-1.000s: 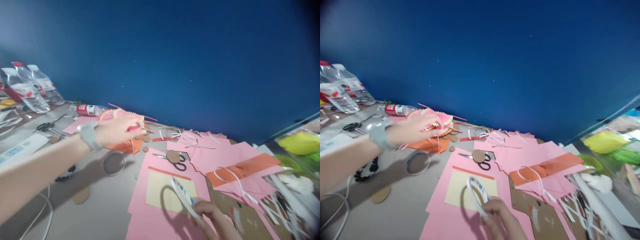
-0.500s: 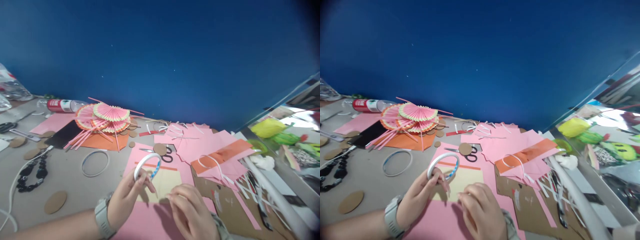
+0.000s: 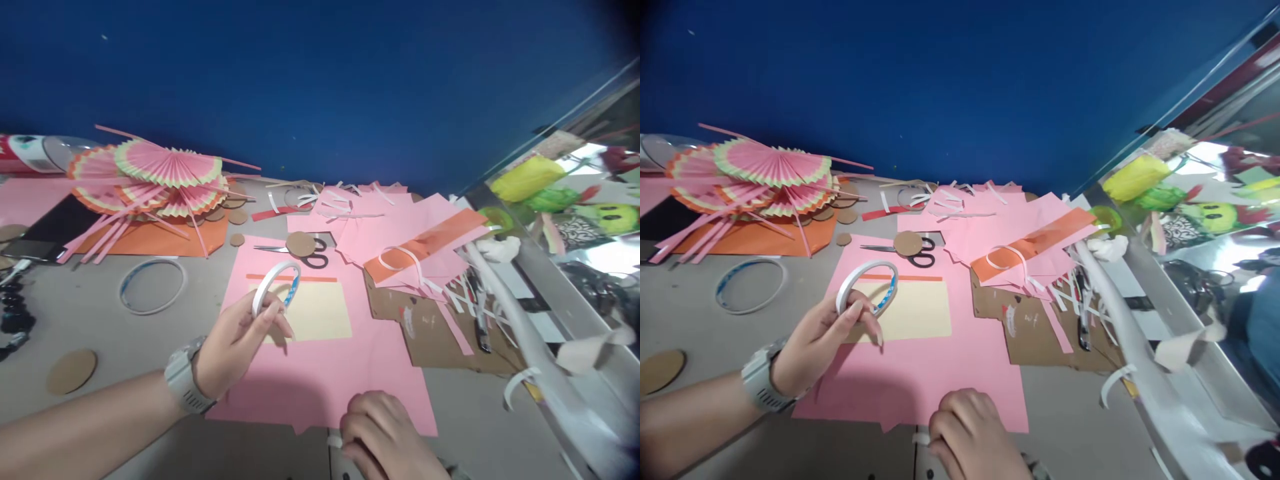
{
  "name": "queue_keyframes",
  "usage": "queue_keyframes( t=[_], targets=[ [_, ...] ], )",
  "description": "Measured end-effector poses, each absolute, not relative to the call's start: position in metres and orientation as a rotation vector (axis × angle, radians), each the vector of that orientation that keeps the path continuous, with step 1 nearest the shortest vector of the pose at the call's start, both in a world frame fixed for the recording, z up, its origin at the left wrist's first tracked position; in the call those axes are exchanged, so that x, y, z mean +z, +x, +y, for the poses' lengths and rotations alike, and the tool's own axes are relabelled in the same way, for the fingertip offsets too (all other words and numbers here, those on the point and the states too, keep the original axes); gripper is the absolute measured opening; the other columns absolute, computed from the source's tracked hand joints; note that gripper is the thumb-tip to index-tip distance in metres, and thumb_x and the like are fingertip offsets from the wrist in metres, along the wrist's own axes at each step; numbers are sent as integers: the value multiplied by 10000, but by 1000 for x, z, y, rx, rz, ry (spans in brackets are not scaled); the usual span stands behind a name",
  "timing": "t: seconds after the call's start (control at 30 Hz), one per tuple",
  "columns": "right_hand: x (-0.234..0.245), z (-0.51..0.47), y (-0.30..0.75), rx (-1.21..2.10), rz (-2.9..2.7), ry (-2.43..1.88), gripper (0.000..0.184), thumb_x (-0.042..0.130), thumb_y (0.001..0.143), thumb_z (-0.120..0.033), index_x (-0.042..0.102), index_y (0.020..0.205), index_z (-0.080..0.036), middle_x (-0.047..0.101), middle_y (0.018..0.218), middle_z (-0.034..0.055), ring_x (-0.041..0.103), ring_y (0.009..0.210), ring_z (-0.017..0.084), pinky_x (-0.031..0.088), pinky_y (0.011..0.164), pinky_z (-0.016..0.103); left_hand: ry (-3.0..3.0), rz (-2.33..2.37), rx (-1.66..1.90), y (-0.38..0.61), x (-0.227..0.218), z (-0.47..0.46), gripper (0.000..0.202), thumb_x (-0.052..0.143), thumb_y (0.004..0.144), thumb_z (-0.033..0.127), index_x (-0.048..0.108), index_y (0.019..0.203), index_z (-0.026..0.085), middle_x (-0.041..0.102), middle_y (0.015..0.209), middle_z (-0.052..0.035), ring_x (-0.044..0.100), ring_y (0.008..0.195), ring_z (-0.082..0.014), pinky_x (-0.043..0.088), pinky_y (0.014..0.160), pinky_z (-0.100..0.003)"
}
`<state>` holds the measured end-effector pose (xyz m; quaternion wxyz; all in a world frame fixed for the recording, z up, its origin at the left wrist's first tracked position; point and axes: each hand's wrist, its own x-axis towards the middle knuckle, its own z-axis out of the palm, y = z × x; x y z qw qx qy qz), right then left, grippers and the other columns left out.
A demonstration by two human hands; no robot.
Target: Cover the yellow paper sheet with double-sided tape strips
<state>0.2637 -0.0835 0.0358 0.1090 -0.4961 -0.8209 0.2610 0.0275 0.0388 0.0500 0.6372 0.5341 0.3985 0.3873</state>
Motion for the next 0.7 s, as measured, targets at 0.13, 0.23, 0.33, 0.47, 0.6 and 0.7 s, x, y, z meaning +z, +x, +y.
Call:
queue_keyframes(
  t=[0.13, 0.23, 0.33, 0.47, 0.6, 0.7],
  targets=[
    [44, -82, 263, 647, -2365, -1470, 216, 403, 920, -377, 557, 910, -225, 614, 863, 16, 544, 824, 157, 417, 732, 270, 1240, 914, 867, 27, 51, 38, 248, 371, 949, 394, 461, 867, 178, 641, 707, 5, 637, 604, -139, 483, 694, -312],
    [32, -84, 255, 456, -2418, -1344, 389, 323, 906, -516, 568, 913, -214, 617, 844, 22, 537, 783, 163, 416, 709, 285, 1251, 923, 864, 27, 50, 39, 253, 365, 950, 395, 456, 862, 176, 634, 702, 4, 628, 599, -133, 479, 697, -303],
    [16, -81, 244, 259, -2399, -1221, 337, 327, 948, -360, 537, 734, -206, 595, 718, -4, 513, 674, 135, 393, 634, 266, 1252, 925, 859, 27, 51, 39, 261, 368, 945, 405, 455, 857, 176, 628, 685, -2, 614, 586, -132, 480, 662, -289],
    [30, -49, 250, 241, -2452, -1147, 294, 376, 934, -320, 530, 704, -221, 596, 680, -18, 523, 611, 121, 405, 565, 244, 1246, 931, 864, 29, 53, 40, 267, 349, 948, 409, 457, 868, 179, 610, 633, 4, 587, 551, -129, 473, 607, -269],
    [78, -7, 279, 7, -2104, -1528, 231, 419, 902, -171, 514, 1107, -218, 630, 861, 42, 593, 762, 163, 469, 627, 270, 1256, 959, 842, 31, 50, 40, 300, 326, 952, 419, 458, 825, 182, 607, 619, 1, 569, 538, -116, 466, 637, -259],
    [84, 8, 280, -147, -1977, -1502, 593, 480, 841, -124, 266, 1391, -178, 517, 1257, 136, 482, 1161, 260, 417, 932, 410, 1254, 965, 832, 33, 44, 35, 297, 322, 950, 430, 468, 875, 182, 599, 596, 9, 549, 514, -109, 453, 593, -231]
  ],
)
